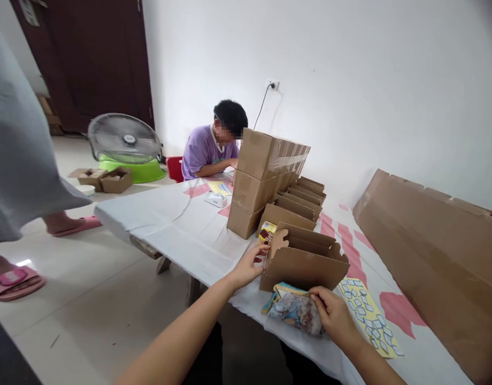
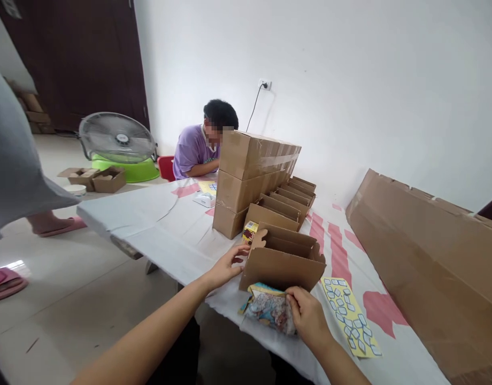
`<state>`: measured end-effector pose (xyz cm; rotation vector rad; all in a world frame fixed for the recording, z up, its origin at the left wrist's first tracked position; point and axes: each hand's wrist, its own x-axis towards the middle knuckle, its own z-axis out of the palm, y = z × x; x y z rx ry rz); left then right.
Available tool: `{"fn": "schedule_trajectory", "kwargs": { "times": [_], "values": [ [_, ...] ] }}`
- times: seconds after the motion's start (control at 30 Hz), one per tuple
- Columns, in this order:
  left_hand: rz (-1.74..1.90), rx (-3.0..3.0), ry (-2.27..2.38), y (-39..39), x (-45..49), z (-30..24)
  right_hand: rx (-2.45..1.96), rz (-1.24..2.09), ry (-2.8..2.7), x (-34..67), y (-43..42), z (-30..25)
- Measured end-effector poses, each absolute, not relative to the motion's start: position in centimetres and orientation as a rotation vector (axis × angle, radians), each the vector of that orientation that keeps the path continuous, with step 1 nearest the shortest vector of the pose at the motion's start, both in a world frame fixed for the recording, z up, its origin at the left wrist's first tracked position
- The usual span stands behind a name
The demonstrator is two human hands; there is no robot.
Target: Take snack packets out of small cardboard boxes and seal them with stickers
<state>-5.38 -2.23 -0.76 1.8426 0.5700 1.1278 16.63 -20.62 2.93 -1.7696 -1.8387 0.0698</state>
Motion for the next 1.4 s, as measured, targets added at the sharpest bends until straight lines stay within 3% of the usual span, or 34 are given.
{"fn": "schedule_trajectory", "kwargs": {
  "times": [0.6, 0.93, 1.1, 1.2, 1.4],
  "values": [
    [1.373, 1.997, 0.759, -0.2, -3.6, -1.7, -1.822, -0.052, -1.843, 16.6, -18.8, 0.8],
    [1.581, 1.643, 1.061, -7.1, -7.2, -2.3, -1.686, -0.433, -1.766, 14.3, -22.6, 2.2],
    [1.370, 1.744, 0.750, -14.6, -6.8, -2.1, -1.372, -0.104, -1.784, 11.1, -25.4, 2.6],
    [1.201, 1.791, 0.597, -17.9, -5.2, -2.1, -1.437, 0.128, -1.678, 10.3, -26.1, 1.8],
    [1.065, 1.757, 0.544, -19.4, -3.0, -3.5, -1.580, 0.245, -1.622, 11.3, -27.1, -0.1]
  ]
}}
